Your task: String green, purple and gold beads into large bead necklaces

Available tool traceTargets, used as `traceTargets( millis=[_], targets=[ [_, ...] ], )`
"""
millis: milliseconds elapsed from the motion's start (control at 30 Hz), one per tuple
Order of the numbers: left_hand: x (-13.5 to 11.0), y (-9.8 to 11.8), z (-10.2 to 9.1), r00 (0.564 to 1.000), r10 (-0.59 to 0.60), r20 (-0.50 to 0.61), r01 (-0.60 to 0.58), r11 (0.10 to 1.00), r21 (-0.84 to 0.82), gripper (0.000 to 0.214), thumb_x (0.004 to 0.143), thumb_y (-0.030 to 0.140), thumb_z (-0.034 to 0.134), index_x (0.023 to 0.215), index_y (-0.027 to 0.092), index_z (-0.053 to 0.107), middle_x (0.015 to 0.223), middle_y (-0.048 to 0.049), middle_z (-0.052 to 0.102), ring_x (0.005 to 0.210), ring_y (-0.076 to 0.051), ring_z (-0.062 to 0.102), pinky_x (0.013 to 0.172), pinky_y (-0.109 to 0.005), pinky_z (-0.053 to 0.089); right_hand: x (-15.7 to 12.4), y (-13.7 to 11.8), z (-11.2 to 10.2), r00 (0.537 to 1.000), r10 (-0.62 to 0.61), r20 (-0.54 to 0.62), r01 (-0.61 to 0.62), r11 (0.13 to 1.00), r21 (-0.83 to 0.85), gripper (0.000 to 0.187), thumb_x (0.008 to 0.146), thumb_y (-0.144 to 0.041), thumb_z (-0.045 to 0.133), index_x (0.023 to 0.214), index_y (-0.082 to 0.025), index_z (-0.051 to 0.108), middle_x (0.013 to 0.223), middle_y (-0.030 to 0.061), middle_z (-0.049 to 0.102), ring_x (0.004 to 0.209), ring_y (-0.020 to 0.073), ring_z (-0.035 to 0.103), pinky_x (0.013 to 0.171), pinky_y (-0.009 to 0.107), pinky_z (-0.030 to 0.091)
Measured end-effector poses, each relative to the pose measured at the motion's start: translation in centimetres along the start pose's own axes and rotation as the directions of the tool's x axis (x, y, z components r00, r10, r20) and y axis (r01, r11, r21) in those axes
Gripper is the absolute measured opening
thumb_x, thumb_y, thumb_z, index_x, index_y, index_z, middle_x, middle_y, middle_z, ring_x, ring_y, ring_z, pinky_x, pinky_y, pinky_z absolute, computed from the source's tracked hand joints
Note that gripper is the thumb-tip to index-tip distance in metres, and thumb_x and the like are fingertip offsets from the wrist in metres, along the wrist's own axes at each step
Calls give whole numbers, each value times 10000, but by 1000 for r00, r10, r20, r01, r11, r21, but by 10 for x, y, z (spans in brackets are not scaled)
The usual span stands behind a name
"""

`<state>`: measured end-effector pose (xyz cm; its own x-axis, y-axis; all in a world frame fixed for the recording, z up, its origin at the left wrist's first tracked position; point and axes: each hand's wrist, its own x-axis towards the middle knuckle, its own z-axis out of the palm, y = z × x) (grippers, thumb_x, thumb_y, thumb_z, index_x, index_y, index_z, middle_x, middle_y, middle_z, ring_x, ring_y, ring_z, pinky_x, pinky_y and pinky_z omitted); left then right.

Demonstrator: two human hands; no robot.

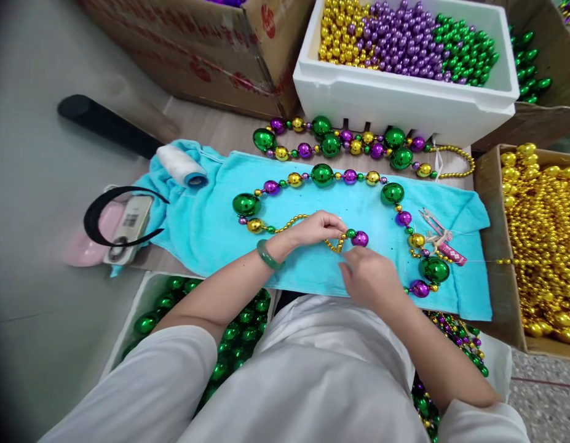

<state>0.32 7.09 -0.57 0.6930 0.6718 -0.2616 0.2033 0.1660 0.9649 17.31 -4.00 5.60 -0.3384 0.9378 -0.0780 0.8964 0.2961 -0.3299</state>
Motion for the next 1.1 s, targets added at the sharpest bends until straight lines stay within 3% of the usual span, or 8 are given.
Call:
traceTargets(
  millis=[100,167,300,433,567,667,833,1100],
  targets=[
    [-4,8,1,993,120,23,-122,979,165,128,751,127,607,803,116,724,796,-36,693,727,-101,589,708,-227,454,18,35,-18,931,253,-263,-163,933,321,221,872,-295,515,901,-162,689,919,80,695,800,186,605,720,303,445],
    [-5,13,4,976,212,44,-216,942,258,146,763,110,588,803,130,727,806,-34,690,748,-102,595,733,-229,457,40,56,-17,954,292,-72,-187,763,619,211,805,-296,562,913,-158,680,907,68,695,690,147,577,621,273,434],
    [-8,21,9,944,325,65,-319,841,436,191,777,104,561,821,165,737,804,-21,681,742,-103,591,735,-233,451,79,73,10,898,-121,423,-394,204,896,368,664,-247,639,1015,-148,596,837,26,664,570,94,513,473,202,358],
    [-12,23,8,936,346,62,-319,762,564,232,769,83,540,836,167,746,770,-20,666,722,-111,579,684,-229,431,89,68,32,830,-267,490,-498,40,866,420,605,-193,611,1017,-152,537,774,1,633,532,80,473,440,176,312],
    [-15,23,9,942,331,56,-293,731,617,249,772,80,532,846,176,750,754,-16,661,720,-111,573,695,-228,430,87,68,29,787,-263,558,-545,128,829,397,569,-237,623,950,-144,560,654,-38,556,458,58,348,414,182,226],
    [-15,20,13,951,308,-8,-234,738,633,247,789,110,529,854,193,752,749,-12,654,714,-113,571,693,-229,430,88,69,14,773,-147,618,-539,361,761,297,575,-289,619,826,-131,602,510,-74,408,427,55,260,409,209,157],
    [-13,10,25,959,264,-106,-141,764,630,217,767,116,547,829,161,750,747,-23,653,696,-119,564,686,-234,427,88,64,-15,868,7,497,-348,721,599,269,641,-366,582,742,-129,662,508,-44,447,489,84,345,483,245,243],
    [-6,17,17,989,115,-88,-68,903,423,176,789,203,571,814,139,734,765,-19,664,699,-106,558,655,-213,412,77,56,-30,883,13,469,-167,943,287,212,702,-277,603,809,-161,745,512,-33,498,517,103,422,543,250,300]
  ],
)
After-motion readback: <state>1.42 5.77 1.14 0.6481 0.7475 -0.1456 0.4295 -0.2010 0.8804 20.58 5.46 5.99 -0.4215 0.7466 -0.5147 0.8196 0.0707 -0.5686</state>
